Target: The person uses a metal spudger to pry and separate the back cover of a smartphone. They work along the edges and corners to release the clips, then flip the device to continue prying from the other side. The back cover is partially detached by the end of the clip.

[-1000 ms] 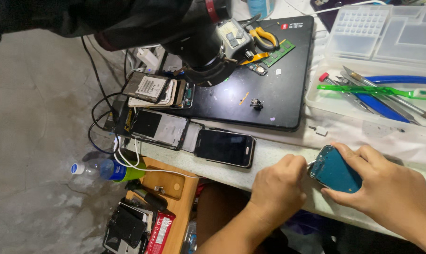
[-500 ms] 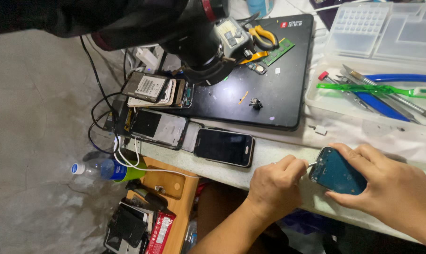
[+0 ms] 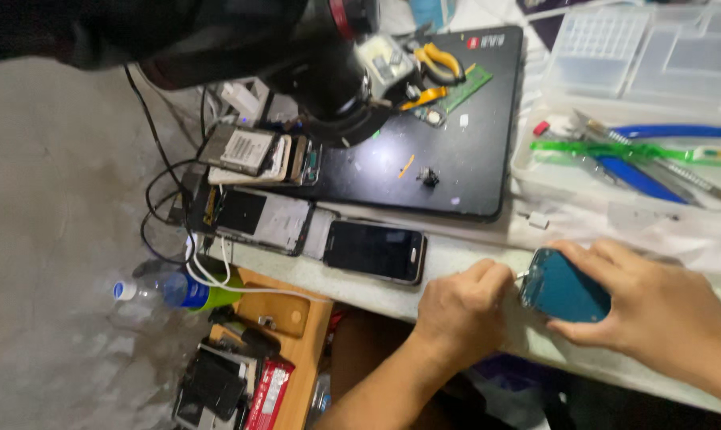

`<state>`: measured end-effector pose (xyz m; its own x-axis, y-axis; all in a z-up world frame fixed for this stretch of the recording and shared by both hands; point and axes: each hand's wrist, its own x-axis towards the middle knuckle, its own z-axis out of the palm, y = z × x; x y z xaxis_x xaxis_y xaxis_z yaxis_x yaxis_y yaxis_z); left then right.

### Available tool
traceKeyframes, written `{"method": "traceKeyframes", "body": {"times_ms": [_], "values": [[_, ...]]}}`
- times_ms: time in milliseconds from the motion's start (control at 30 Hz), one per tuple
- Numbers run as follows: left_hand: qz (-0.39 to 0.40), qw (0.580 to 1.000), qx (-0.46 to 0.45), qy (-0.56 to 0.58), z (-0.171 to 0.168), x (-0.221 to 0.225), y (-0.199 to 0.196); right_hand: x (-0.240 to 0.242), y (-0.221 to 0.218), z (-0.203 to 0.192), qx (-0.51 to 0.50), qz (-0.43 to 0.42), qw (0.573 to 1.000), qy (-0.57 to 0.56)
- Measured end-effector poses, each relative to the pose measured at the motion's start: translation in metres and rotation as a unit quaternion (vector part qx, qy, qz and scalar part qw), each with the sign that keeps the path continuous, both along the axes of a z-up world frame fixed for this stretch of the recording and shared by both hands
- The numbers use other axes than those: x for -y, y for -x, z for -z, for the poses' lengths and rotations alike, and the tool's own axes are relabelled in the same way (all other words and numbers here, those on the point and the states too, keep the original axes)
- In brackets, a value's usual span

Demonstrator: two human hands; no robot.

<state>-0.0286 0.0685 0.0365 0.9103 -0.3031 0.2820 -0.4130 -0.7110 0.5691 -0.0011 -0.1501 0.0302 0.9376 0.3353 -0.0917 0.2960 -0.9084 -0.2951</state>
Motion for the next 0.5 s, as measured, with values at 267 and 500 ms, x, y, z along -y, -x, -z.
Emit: {"method": "traceKeyframes", "body": {"times_ms": [267, 500], "values": [[-0.009, 0.997, -0.070, 0.041, -0.007, -0.002, -0.004, -0.006, -0.005, -0.022, -0.146, 0.053, 0.988, 0.009], [0.004, 0.993, -0.110, 0.043, -0.015, -0.003, -0.013, -0.006, -0.007, -0.034, -0.191, 0.063, 0.979, 0.005]]}}
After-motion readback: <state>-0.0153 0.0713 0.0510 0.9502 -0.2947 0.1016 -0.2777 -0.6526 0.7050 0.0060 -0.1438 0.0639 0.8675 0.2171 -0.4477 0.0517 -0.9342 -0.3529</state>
